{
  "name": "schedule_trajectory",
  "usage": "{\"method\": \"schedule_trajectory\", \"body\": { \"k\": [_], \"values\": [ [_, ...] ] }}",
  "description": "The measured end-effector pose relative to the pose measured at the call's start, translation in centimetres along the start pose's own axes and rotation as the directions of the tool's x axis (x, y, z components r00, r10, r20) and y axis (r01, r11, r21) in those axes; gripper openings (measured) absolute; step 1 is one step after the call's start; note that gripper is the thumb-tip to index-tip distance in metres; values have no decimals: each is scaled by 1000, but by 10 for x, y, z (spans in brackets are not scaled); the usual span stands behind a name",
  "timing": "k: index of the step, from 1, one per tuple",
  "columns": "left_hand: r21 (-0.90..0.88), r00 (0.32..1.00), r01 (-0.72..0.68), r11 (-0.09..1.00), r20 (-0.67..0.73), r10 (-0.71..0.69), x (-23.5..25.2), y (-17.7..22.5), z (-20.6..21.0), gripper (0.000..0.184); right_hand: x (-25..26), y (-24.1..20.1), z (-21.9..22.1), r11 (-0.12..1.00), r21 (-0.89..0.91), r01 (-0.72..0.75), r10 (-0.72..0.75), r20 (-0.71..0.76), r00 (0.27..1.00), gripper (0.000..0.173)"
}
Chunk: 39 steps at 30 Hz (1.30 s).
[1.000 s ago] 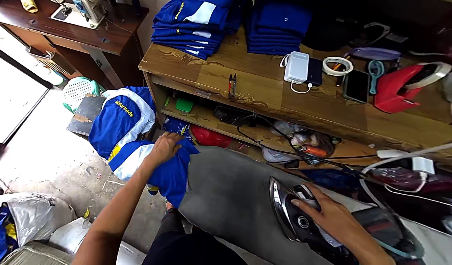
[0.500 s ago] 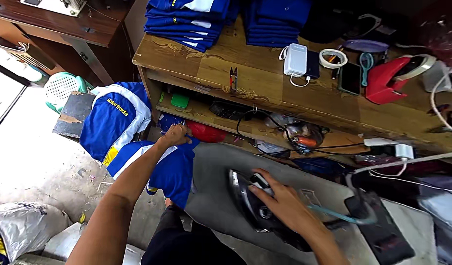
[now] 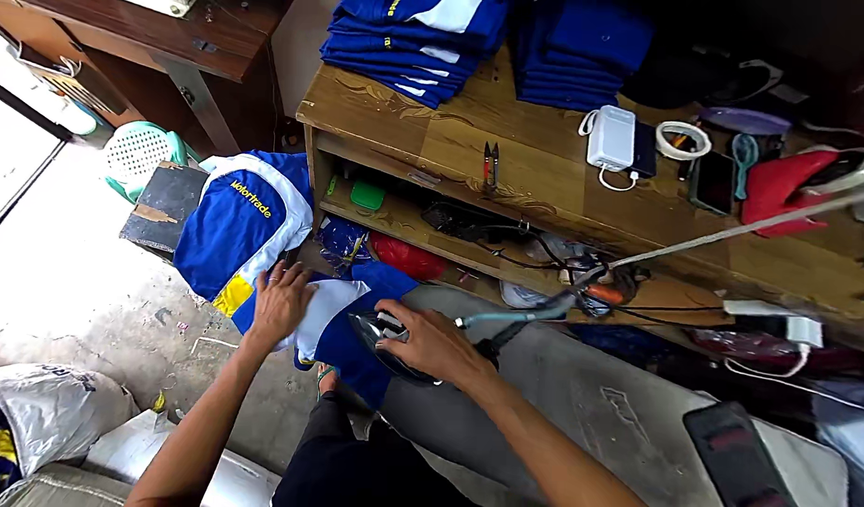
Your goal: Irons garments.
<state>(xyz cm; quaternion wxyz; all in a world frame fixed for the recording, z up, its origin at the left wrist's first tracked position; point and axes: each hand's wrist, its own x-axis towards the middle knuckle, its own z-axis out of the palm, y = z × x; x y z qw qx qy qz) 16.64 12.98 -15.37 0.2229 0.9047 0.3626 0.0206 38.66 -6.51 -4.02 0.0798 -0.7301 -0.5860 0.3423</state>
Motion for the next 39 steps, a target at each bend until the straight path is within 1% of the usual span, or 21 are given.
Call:
{"method": "schedule_trajectory", "body": {
  "k": [1,3,4,5,6,8,11,15,19,22,24,25,27,29,30,32,34,36,37,38,39],
  "values": [
    [-6,999,32,999,30,-32,-1,-17,6,61,5,-5,3,996,-53,78,-77,28,997,48],
    [-36,998,29,999,64,-27,8,-35,9,65,21,-18,7,959,-144,244,-240,42,970,47],
    [-44,996,27,999,91,-23,12,-37,7,65,28,-27,7,945,-168,280,-274,54,960,48],
    [-50,993,29,998,113,-23,14,-38,6,65,35,-37,5,949,-174,263,-254,71,965,50],
    [-48,992,30,998,127,-24,15,-38,5,65,41,-45,2,965,-169,199,-188,80,979,50],
    [-40,992,29,999,126,-23,16,-38,3,65,52,-54,-7,991,-136,12,-6,44,999,51],
    [-39,994,28,999,110,-23,15,-38,6,64,55,-38,-13,979,-76,-188,184,-51,982,50],
    [-42,995,23,999,94,-19,14,-38,5,64,28,0,-13,953,-37,-300,296,-93,951,52],
    [-30,996,20,999,86,-17,15,-40,7,65,-19,36,-8,929,-38,-368,362,-115,925,54],
    [-30,987,48,998,154,-43,17,-36,-1,65,-65,71,-1,901,-9,-434,426,-175,888,54],
    [-75,984,71,995,169,-58,19,-32,-8,66,-98,100,4,882,41,-470,465,-247,850,54],
    [-105,988,73,992,145,-58,20,-28,-9,67,-115,115,7,873,64,-484,481,-287,829,53],
    [-150,999,31,988,32,-26,27,-15,-7,63,-145,143,11,849,95,-519,517,-351,781,53],
    [-203,996,-49,978,-77,34,39,4,-1,49,-172,168,14,823,117,-557,554,-389,736,53],
    [-240,994,-87,967,-92,67,48,16,2,40,-185,181,16,812,130,-569,568,-405,717,53],
    [-309,989,-149,939,-27,148,70,46,2,29,-205,201,18,800,168,-576,585,-432,686,53],
    [-314,970,-207,927,59,236,93,75,2,25,-219,213,19,797,195,-572,592,-434,678,58],
    [-296,948,-261,919,100,302,111,98,7,20,-228,216,15,799,168,-577,585,-437,683,78],
    [-288,947,-259,922,115,301,117,107,7,19,-229,214,10,812,120,-571,553,-471,687,88],
    [-280,952,-242,929,119,283,121,115,8,17,-225,211,5,841,74,-535,487,-535,691,91],
    [-277,960,-215,936,116,255,121,122,8,16,-216,206,0,874,52,-483,413,-601,684,88]
  ]
}}
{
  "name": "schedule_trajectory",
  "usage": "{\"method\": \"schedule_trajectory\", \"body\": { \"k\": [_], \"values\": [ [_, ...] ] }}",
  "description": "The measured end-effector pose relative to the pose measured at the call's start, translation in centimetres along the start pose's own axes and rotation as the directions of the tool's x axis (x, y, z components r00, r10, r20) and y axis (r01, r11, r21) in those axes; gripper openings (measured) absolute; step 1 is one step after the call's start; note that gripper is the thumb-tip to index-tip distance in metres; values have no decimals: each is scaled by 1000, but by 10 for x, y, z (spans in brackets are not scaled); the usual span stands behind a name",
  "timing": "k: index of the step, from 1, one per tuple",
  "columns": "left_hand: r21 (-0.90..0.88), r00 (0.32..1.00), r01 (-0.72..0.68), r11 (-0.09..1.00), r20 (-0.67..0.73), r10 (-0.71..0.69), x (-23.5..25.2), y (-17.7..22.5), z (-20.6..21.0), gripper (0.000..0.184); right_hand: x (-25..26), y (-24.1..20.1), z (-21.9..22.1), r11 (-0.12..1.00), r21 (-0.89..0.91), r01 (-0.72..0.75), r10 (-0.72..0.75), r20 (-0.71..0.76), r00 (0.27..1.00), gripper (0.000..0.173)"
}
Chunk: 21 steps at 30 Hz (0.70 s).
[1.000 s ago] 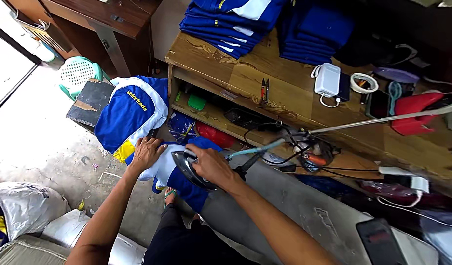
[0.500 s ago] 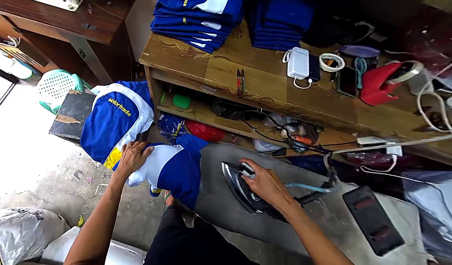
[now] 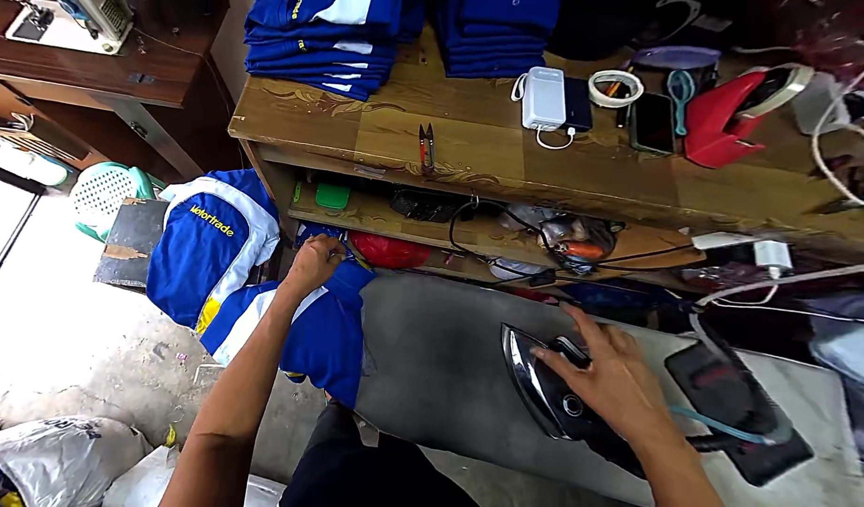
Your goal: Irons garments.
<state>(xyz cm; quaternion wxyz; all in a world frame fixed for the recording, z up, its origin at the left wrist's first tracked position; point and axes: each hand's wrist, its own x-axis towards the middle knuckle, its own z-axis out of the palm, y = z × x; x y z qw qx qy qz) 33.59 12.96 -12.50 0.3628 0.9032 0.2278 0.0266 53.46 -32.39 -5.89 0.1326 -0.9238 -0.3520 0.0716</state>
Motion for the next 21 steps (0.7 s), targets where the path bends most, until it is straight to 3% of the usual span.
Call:
{"method": "schedule_trajectory", "body": {
  "k": [3,5,7,9,13,16,21],
  "values": [
    [-43,993,114,993,-36,-116,-12,15,4,16,30,-48,16,965,255,64,-60,-22,998,57],
    [-65,985,163,984,-50,-167,-28,18,11,19,55,-90,40,864,502,-40,-51,167,985,43],
    [-27,983,156,987,-92,-157,-48,20,23,24,82,-134,67,712,658,-245,-69,412,909,41],
    [81,987,92,992,-138,-80,-72,27,39,27,108,-171,96,606,684,-405,-83,561,824,44],
    [281,990,-77,957,-91,106,-114,36,77,27,143,-210,139,552,637,-538,-34,662,749,40],
    [330,975,-106,938,-152,164,-125,33,89,26,150,-214,147,554,639,-534,-67,673,736,22],
    [271,979,-108,956,-140,150,-119,28,85,26,141,-204,150,457,736,-500,-149,617,773,21]
  ]
}}
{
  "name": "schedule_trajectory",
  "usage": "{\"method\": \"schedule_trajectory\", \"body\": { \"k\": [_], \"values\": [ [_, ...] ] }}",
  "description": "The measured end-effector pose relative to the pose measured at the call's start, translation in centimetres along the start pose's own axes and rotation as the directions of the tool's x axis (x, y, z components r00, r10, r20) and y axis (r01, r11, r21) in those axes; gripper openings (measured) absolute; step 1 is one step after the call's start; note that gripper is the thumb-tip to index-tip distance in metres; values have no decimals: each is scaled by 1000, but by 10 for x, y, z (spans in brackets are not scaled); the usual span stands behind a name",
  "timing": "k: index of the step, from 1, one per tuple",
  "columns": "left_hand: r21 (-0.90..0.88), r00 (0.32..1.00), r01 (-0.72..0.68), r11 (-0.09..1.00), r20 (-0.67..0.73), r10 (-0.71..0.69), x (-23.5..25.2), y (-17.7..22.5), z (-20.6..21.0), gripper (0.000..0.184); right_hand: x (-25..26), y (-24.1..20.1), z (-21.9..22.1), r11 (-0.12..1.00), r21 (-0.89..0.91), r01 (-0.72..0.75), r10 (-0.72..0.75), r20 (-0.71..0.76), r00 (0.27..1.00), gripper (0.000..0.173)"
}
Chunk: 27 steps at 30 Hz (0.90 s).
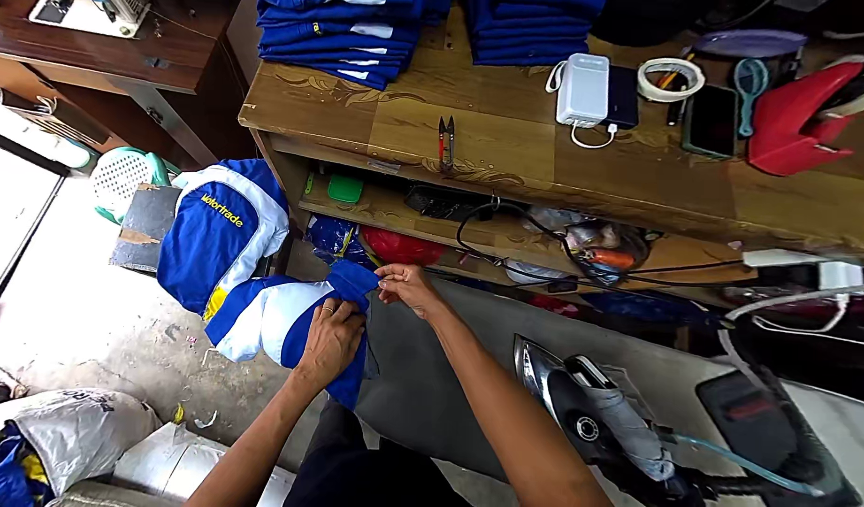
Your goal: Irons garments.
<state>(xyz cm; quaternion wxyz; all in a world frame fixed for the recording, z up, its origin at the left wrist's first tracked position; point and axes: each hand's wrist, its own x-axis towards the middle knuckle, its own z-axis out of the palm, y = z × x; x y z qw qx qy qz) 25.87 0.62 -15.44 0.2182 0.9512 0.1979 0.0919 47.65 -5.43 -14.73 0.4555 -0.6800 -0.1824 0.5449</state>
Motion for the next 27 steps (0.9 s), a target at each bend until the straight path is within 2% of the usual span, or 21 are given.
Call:
{"method": "schedule_trajectory", "body": {
  "k": [6,10,13,15,17,20,23,25,27],
  "values": [
    [-83,999,33,996,8,-32,14,-4,-5,26,-3,7,2,996,34,81,-80,-17,997,20],
    [-144,991,112,983,-53,-120,33,-10,-16,25,-2,9,2,996,18,83,-82,-23,996,16],
    [-192,980,192,962,-9,-197,58,-21,-28,25,-3,11,4,998,12,67,-67,-59,996,17],
    [-239,970,241,941,34,-240,90,-26,-38,26,-5,13,7,997,5,75,-74,-106,992,24],
    [-266,972,233,936,26,-234,135,-21,-48,26,-9,15,11,996,22,92,-87,-166,982,30],
    [-246,991,109,963,-51,-125,212,-4,-60,28,-26,24,16,994,18,111,-104,-227,968,35],
    [-179,997,18,984,-70,-31,293,15,-62,34,-50,45,12,987,-8,160,-156,-251,955,31],
    [-106,999,44,993,6,-44,335,33,-66,46,-67,59,8,984,-23,174,-174,-248,953,27],
    [27,986,119,993,112,-121,362,52,-65,60,-82,71,6,984,-16,175,-174,-245,954,25]
  ]
}}
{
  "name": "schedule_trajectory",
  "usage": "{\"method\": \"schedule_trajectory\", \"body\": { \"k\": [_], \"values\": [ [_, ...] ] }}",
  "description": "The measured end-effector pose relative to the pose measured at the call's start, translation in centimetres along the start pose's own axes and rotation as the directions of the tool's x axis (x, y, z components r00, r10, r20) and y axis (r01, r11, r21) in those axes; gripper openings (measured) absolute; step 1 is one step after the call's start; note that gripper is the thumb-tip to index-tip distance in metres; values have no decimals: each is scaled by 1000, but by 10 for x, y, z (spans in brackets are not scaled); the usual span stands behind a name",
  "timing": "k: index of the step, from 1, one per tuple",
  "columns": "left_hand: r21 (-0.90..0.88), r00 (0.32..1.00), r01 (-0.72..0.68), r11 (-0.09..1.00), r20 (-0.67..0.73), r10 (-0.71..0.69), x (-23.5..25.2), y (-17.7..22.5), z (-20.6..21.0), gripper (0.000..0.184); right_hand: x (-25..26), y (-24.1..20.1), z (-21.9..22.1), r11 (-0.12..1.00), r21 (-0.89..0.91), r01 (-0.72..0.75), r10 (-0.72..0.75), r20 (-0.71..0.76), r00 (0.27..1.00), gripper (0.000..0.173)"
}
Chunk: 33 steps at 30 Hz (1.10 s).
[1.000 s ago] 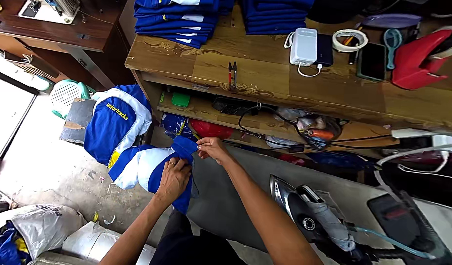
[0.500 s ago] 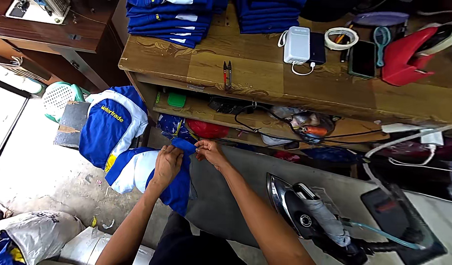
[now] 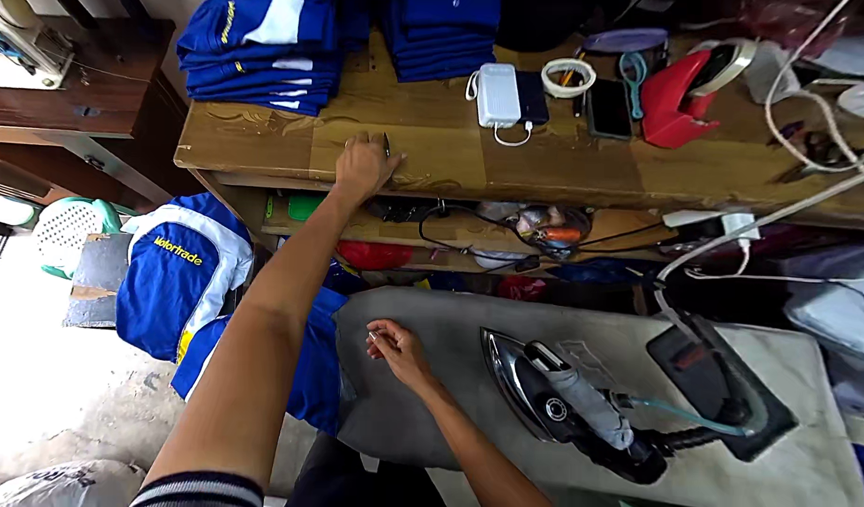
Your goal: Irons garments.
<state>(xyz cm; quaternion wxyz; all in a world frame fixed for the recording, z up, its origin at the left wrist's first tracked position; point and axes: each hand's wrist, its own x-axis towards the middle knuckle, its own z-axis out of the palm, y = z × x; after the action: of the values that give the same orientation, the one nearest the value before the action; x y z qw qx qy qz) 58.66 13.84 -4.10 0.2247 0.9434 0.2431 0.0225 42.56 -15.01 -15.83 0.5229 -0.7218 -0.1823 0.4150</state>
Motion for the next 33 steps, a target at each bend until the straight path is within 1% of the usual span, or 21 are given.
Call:
{"method": "schedule_trajectory", "body": {
  "k": [1,4,6,7,9,11,12,13,14,15,16,19,21,23,24,25,26,27,29,31,33],
  "values": [
    [73,998,26,997,56,-30,9,10,1,60,-5,3,-3,1000,12,3,-3,-4,1000,24],
    [271,983,55,961,156,-100,21,34,-1,43,-10,6,-5,998,61,14,-13,-11,1000,23],
    [308,976,62,949,182,-123,20,40,-4,38,-6,1,-5,997,70,-22,21,16,1000,24],
    [269,975,78,960,181,-130,19,37,-6,36,-1,-3,-6,997,68,-46,44,35,998,24],
    [65,974,135,989,175,-144,13,22,-14,34,11,-14,-5,994,73,-80,76,61,995,26],
    [-215,967,202,955,200,-160,-6,-1,-22,34,26,-25,-2,990,91,-111,104,81,991,27],
    [-356,966,227,906,203,-162,-20,-14,-24,33,35,-31,1,985,100,-139,129,99,987,28],
    [-503,963,255,826,211,-168,-41,-28,-26,34,43,-36,4,980,99,-172,160,120,980,29],
    [-625,959,281,728,217,-184,-67,-42,-28,41,50,-40,7,975,97,-200,185,139,973,30],
    [-697,954,300,651,216,-209,-94,-56,-28,50,56,-43,10,972,96,-215,198,157,968,32],
    [-711,951,307,633,215,-220,-123,-71,-26,56,60,-45,13,970,97,-221,202,171,964,33],
    [-566,947,322,759,200,-253,-201,-110,3,58,64,-46,20,970,142,-195,167,191,967,33],
    [-481,934,346,805,253,-251,-229,-119,28,70,65,-46,25,979,145,-140,109,204,973,31],
    [-398,910,378,836,326,-256,-245,-112,38,78,67,-47,30,999,54,-5,-10,260,966,35],
    [-374,904,384,844,336,-263,-250,-110,40,74,68,-46,33,996,-9,90,-83,298,951,38],
    [-377,907,382,844,326,-265,-254,-112,43,63,69,-47,36,983,-61,174,-144,335,931,41],
    [-398,915,376,837,302,-267,-256,-117,46,48,69,-47,38,970,-96,223,-174,364,915,47],
    [-434,922,372,821,276,-272,-258,-125,48,33,68,-47,39,967,-104,233,-178,380,908,50],
    [-575,919,391,719,288,-270,-261,-140,47,21,64,-43,38,982,-39,186,-161,349,923,45],
    [-696,890,453,557,393,-233,-261,-152,41,17,59,-33,34,994,43,102,-110,289,951,36],
    [-730,858,508,456,474,-196,-258,-159,38,16,57,-25,32,994,99,44,-66,239,969,30]
  ]
}}
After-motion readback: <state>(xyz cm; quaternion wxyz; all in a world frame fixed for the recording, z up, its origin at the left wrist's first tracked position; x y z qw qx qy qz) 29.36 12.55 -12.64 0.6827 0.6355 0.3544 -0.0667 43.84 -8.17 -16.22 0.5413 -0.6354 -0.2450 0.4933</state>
